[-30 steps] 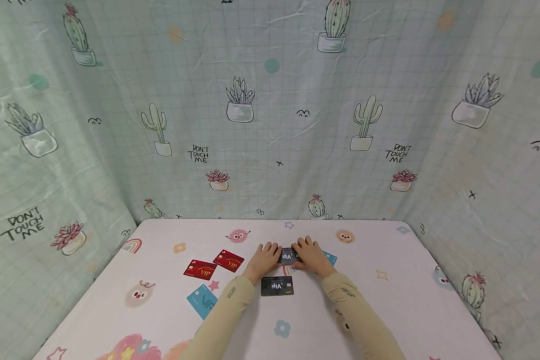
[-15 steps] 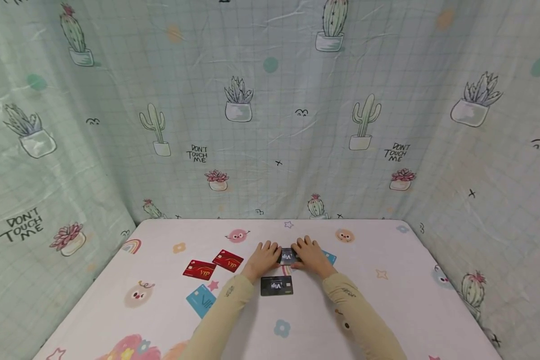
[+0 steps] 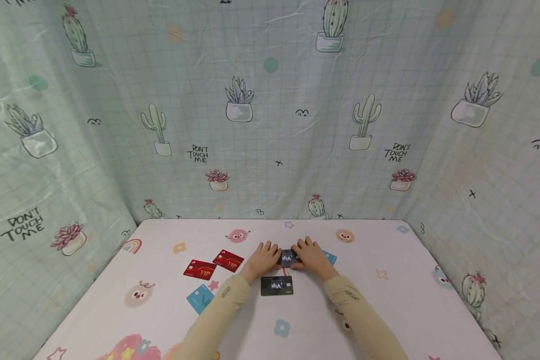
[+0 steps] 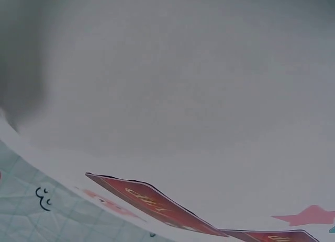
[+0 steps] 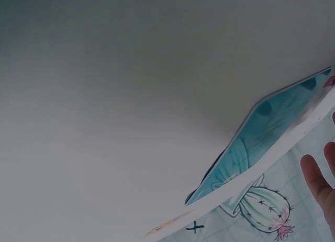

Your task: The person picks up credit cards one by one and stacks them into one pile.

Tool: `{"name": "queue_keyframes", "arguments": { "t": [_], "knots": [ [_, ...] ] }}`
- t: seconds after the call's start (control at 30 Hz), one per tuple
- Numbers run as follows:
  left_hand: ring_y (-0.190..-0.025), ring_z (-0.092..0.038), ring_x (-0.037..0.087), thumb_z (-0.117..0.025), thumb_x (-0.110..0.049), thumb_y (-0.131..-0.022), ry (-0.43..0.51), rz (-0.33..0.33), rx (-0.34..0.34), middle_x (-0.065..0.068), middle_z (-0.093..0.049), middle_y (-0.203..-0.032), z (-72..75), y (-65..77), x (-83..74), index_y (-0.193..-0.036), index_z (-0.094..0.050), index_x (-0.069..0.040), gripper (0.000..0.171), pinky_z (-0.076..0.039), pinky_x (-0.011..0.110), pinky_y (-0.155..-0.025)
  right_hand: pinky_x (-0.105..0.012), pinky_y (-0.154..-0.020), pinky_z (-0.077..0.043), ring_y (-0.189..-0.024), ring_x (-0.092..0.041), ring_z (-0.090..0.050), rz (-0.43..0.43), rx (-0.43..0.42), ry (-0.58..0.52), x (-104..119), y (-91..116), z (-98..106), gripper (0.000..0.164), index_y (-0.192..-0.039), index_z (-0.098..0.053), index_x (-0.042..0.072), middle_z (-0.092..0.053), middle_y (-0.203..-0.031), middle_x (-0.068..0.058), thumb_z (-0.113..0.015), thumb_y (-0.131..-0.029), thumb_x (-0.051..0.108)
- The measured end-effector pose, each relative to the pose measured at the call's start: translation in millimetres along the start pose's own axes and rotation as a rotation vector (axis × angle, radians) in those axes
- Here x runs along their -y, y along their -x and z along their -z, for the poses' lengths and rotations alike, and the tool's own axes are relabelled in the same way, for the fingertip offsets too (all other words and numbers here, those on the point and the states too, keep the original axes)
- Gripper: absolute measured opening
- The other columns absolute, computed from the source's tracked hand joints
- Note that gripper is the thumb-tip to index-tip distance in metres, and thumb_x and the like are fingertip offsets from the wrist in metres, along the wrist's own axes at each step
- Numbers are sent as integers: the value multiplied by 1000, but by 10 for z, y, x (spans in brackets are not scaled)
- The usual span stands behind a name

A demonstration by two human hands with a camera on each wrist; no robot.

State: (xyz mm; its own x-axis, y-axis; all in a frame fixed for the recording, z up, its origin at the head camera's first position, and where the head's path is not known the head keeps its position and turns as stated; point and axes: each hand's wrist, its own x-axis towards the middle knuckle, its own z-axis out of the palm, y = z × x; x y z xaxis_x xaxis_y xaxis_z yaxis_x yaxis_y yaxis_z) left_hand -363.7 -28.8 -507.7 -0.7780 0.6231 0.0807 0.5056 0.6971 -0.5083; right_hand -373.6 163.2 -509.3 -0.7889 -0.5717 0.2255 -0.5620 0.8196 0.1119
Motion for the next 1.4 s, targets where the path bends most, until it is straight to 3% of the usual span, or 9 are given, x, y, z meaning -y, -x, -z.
{"name": "queue_keyframes", "arguments": {
  "t": [0.23,0.67,0.93,1.1,1.4],
  "knots": [
    [-107,-47,17,-39,-55,-87,-2,-13,-45,-1,-51,-117,42,36,32,-124,-49,-19,53,-42,32,-95,-32,-68,-42,-84,-17,-37,-19,2,-9,14,-6,8,59,-113,-56,15,-50,-96,-2,-58,-72,58],
    [-96,-46,16,-45,-54,-85,10,-47,-203,-1,-54,-107,48,175,96,-118,-53,-17,50,-45,30,-85,-30,-64,-39,-81,-16,-37,9,-99,-27,96,72,108,56,-109,-58,15,-50,-93,-1,-61,-70,56],
    [-99,-46,17,-45,-54,-86,62,-68,-191,1,-53,-112,76,275,122,-123,-50,-16,53,-44,32,-87,-34,-69,-40,-87,-19,-38,-16,-59,-88,172,122,165,57,-112,-56,14,-50,-98,-3,-60,-72,54],
    [-100,-46,18,-46,-54,-85,104,-61,-183,2,-54,-113,111,341,135,-124,-49,-16,54,-43,34,-89,-35,-71,-43,-88,-19,-39,-2,-50,-61,193,142,195,57,-114,-55,15,-50,-101,-3,-59,-73,54],
    [-98,-48,18,-46,-51,-86,90,-67,-255,1,-57,-108,187,473,147,-123,-51,-18,49,-43,36,-87,-34,-71,-44,-87,-19,-41,29,-78,-55,235,189,275,57,-113,-56,15,-52,-101,-3,-60,-73,54]
  ]
}}
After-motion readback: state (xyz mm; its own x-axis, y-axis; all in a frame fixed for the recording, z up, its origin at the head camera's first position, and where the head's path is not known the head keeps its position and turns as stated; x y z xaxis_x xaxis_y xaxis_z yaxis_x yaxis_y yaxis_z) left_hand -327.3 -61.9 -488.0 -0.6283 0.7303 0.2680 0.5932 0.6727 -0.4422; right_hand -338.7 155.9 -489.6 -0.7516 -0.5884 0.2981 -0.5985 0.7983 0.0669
